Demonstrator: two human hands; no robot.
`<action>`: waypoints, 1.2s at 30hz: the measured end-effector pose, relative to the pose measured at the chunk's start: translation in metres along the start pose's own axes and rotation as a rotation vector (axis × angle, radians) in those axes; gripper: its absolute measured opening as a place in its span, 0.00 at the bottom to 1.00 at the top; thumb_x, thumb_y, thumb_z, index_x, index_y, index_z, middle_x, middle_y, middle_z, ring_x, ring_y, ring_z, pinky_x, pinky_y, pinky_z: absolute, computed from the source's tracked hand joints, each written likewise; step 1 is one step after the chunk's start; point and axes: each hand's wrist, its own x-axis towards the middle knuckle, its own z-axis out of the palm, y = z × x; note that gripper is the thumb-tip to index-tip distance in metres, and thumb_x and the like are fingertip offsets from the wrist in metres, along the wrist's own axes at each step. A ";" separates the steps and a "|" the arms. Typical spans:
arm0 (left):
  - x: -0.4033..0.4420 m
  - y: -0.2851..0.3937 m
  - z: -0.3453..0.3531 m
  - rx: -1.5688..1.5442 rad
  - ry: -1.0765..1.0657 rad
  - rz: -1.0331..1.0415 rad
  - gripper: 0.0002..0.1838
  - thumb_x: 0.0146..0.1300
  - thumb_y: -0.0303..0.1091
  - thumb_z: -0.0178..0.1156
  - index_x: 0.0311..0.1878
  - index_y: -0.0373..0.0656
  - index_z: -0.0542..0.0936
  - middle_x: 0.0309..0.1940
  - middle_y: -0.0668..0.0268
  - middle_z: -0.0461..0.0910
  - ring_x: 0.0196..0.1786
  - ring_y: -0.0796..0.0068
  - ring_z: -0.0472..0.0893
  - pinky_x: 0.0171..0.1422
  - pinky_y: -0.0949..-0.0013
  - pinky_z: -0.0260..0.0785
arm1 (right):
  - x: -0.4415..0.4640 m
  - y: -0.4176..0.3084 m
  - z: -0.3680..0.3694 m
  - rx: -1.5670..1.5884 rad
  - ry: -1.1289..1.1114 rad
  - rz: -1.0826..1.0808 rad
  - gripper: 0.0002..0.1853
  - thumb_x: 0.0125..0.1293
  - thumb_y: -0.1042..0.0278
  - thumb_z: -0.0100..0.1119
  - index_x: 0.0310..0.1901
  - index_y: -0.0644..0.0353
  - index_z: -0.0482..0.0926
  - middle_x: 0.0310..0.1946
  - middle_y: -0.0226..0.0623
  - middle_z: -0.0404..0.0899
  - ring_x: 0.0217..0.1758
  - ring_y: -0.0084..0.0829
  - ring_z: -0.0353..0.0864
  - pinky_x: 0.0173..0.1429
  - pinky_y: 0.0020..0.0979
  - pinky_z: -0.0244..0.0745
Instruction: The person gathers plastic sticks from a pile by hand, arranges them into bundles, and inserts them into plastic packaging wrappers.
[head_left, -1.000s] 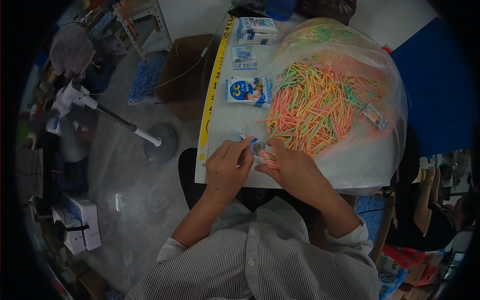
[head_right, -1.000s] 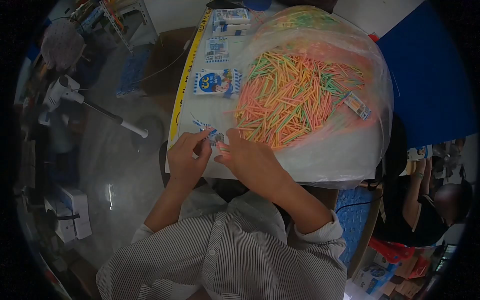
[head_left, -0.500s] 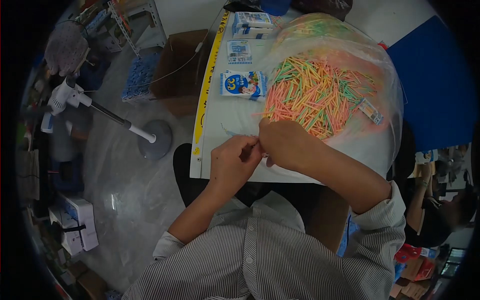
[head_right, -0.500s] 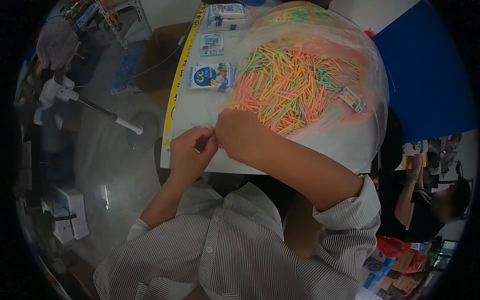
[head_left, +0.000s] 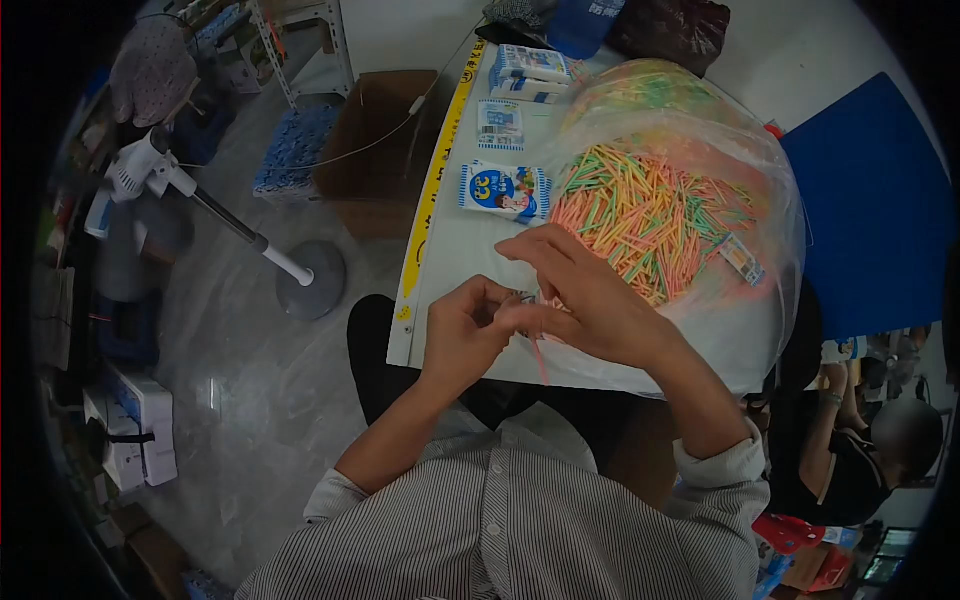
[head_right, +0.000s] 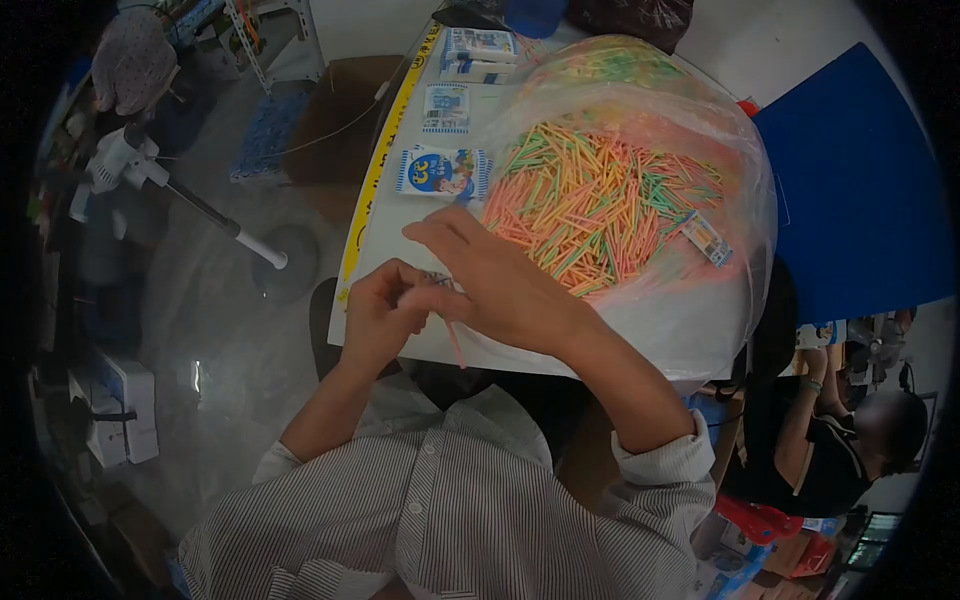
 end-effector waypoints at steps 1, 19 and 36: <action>0.001 0.004 -0.001 -0.059 -0.029 -0.113 0.06 0.55 0.28 0.54 0.28 0.35 0.72 0.20 0.66 0.76 0.22 0.84 0.75 0.25 0.82 0.65 | 0.001 0.011 0.011 -0.061 0.194 -0.092 0.22 0.53 0.70 0.57 0.49 0.64 0.65 0.44 0.42 0.65 0.43 0.36 0.70 0.45 0.30 0.68; 0.020 -0.026 -0.021 -0.362 0.155 -0.192 0.06 0.57 0.29 0.53 0.28 0.37 0.71 0.18 0.69 0.72 0.20 0.86 0.69 0.25 0.81 0.63 | -0.069 0.043 0.125 -0.223 0.465 -0.382 0.10 0.45 0.78 0.59 0.34 0.64 0.75 0.33 0.39 0.74 0.31 0.33 0.74 0.34 0.27 0.70; -0.004 -0.004 -0.002 -0.147 0.046 0.126 0.09 0.54 0.27 0.56 0.38 0.36 0.70 0.25 0.71 0.72 0.29 0.87 0.72 0.34 0.83 0.66 | -0.046 0.037 0.077 0.531 0.794 0.001 0.09 0.53 0.83 0.53 0.38 0.65 0.73 0.31 0.30 0.73 0.32 0.18 0.69 0.37 0.20 0.63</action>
